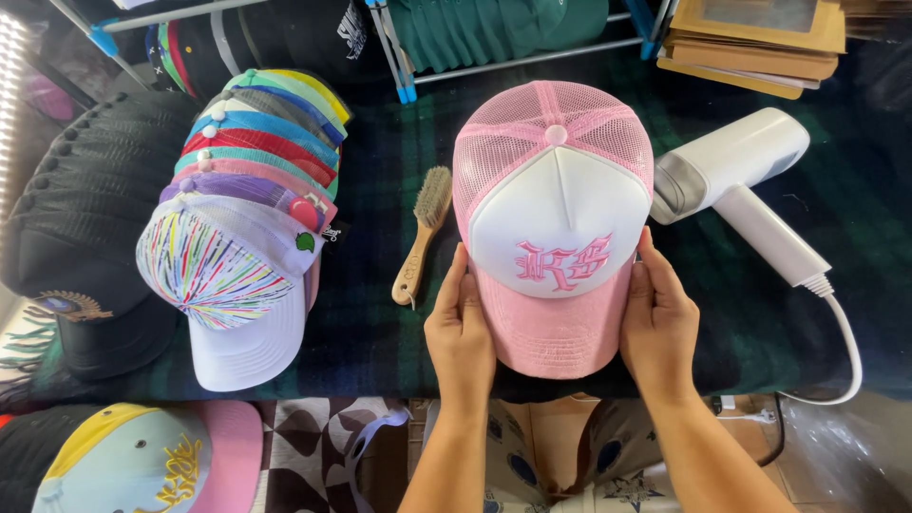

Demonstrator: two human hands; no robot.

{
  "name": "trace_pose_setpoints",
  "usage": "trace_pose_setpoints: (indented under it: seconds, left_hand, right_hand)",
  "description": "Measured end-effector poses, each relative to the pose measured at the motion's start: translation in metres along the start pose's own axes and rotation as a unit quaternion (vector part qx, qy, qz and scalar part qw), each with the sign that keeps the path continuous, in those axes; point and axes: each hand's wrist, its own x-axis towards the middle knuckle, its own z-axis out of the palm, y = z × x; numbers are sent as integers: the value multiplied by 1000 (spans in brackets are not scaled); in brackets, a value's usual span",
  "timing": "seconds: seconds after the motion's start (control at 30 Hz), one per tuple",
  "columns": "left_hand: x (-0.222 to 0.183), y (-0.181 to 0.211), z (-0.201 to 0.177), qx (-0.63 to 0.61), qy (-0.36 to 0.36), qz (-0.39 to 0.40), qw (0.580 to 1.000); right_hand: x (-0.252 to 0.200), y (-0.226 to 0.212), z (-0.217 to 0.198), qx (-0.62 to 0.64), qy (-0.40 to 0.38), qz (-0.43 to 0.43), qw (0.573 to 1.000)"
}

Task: Brushing and blow-drying hats to clean and finish them

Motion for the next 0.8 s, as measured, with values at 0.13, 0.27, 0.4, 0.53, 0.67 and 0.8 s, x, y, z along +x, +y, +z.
trace_pose_setpoints:
  seconds: [0.13,0.27,0.4,0.53,0.67,0.8]
  left_hand:
    - [3,-5,2,-37,6,-17,999]
    - [0,-3,7,-77,13,-24,997]
    - [-1,-9,7,-106,12,-24,994]
    - [-5,-4,4,-108,0,-24,994]
    - [-12,-13,-9,-110,-40,-42,992]
    - [-19,11,-10,-73,-83,-131,985]
  right_hand:
    - [1,6,0,-7,0,-4,1000]
    - [3,4,-2,26,-18,5,999]
    - [4,13,-6,38,-29,10,999]
    - [9,26,-12,123,-60,56,989]
    - [7,124,-13,364,-133,173,905]
    - [9,19,-29,459,-214,215,835]
